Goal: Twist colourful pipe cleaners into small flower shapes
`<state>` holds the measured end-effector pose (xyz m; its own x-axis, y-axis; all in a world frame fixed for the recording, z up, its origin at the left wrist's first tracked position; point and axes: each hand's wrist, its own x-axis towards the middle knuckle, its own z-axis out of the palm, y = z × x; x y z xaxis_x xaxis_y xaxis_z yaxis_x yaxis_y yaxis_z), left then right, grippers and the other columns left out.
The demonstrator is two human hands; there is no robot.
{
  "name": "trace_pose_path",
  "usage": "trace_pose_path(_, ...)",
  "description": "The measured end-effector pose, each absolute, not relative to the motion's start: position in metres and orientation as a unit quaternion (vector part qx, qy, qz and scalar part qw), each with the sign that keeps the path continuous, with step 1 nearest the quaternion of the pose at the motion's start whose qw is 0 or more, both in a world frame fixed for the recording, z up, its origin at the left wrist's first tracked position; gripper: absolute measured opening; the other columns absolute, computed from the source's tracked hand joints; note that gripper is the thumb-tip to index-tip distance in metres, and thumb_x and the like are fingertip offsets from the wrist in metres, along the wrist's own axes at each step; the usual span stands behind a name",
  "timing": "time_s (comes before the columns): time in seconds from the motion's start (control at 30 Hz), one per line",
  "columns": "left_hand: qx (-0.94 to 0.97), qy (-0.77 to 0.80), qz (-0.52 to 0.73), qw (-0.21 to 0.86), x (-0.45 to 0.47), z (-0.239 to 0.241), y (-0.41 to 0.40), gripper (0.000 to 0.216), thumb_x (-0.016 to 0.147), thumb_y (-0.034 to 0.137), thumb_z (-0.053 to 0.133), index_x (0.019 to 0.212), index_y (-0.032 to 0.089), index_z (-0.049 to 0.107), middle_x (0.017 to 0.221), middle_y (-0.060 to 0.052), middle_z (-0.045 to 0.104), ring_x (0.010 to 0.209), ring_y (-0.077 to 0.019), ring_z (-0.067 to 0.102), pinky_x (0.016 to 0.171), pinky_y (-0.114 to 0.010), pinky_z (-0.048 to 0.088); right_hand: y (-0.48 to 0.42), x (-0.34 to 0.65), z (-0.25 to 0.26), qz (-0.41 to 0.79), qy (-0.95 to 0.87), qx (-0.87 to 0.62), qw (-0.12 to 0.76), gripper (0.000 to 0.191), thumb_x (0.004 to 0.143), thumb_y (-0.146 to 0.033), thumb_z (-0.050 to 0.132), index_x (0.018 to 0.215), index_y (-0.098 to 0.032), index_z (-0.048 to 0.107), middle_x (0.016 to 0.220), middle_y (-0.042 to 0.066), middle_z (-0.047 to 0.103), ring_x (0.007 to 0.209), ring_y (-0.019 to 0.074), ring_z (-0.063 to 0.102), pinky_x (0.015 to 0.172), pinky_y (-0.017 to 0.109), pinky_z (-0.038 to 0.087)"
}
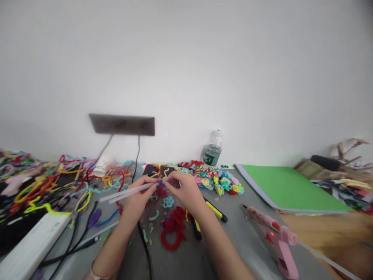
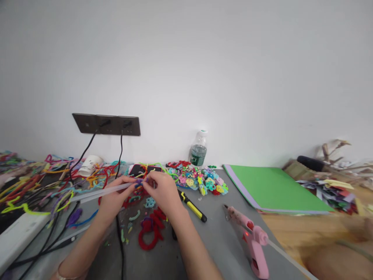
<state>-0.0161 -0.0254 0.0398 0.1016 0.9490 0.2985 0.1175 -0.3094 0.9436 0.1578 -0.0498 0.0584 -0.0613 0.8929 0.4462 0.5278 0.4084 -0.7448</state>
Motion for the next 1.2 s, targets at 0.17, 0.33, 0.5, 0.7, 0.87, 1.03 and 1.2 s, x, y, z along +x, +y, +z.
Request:
trace_pose_path(0.17,0.606,0.388,0.424,0.550,-0.023,0.042,-0.026,0.022,0.065,0.034,0.081,0.073,0.016,0.071,0.064,-0.002,0.070,0.057,-0.0141,0.061,0.055,-0.022,0.047,-0.048,0.175,0.063,0.358,-0.675,-0.438,0.473,0.025,0.080,-0.033,0.069,0.064,-0.017,0.056,0.058,-0.004,0.044,0.055,0.0101,0.036,0.052,0.023,0.028)
trace_pose_path(0.33,0.535,0.315,0.416,0.665,-0.023,0.044,-0.031,0.036,0.055,0.037,0.091,0.069,0.013,0.068,0.062,-0.002,0.068,0.054,-0.0111,0.060,0.052,-0.019,0.045,-0.052,0.176,0.066,0.545,-0.606,-0.358,0.456,0.038,0.071,-0.048,0.079,0.070,-0.016,0.059,0.061,-0.004,0.049,0.055,0.0085,0.039,0.053,0.022,0.030)
trace_pose_path(0.5,0.458,0.292,0.431,0.720,-0.018,0.048,-0.035,0.039,0.049,0.033,0.094,0.066,0.014,0.065,0.059,0.000,0.067,0.053,-0.0101,0.061,0.051,-0.018,0.048,-0.050,0.162,0.057,0.654,-0.484,-0.309,0.493,0.045,0.059,-0.045,0.088,0.072,-0.018,0.055,0.066,-0.004,0.056,0.056,0.0080,0.045,0.052,0.020,0.034)
trace_pose_path(0.7,0.405,0.297,0.465,0.729,-0.019,0.047,-0.034,0.043,0.046,0.036,0.095,0.067,0.016,0.064,0.059,0.003,0.066,0.051,-0.0081,0.060,0.050,-0.016,0.051,-0.044,0.146,0.040,0.703,-0.404,-0.293,0.507,0.049,0.057,-0.054,0.085,0.072,-0.020,0.054,0.064,-0.004,0.058,0.050,0.0089,0.050,0.047,0.020,0.037)
trace_pose_path(0.87,0.386,0.324,0.562,0.656,-0.018,0.042,-0.026,0.041,0.046,0.035,0.095,0.070,0.017,0.067,0.067,0.002,0.069,0.059,-0.0086,0.064,0.059,-0.016,0.055,-0.039,0.138,0.034,0.571,-0.481,-0.363,0.557,0.036,0.065,-0.048,0.080,0.073,-0.019,0.062,0.060,-0.003,0.058,0.052,0.0103,0.052,0.052,0.022,0.042)
trace_pose_path(1.03,0.473,0.364,0.601,0.532,-0.018,0.033,-0.020,0.029,0.061,0.033,0.087,0.077,0.017,0.070,0.071,0.000,0.071,0.065,-0.0106,0.064,0.062,-0.017,0.052,-0.042,0.138,0.040,0.542,-0.539,-0.378,0.522,0.034,0.076,-0.051,0.071,0.081,-0.018,0.065,0.062,0.001,0.066,0.058,0.0142,0.061,0.055,0.025,0.047)
trace_pose_path(1.2,0.531,0.389,0.590,0.467,-0.020,0.027,-0.020,0.022,0.069,0.034,0.080,0.079,0.017,0.070,0.076,-0.002,0.072,0.070,-0.0149,0.065,0.066,-0.022,0.051,-0.046,0.145,0.047,0.589,-0.525,-0.336,0.513,0.040,0.077,-0.051,0.072,0.092,-0.017,0.061,0.064,0.001,0.069,0.055,0.0121,0.063,0.055,0.022,0.049)
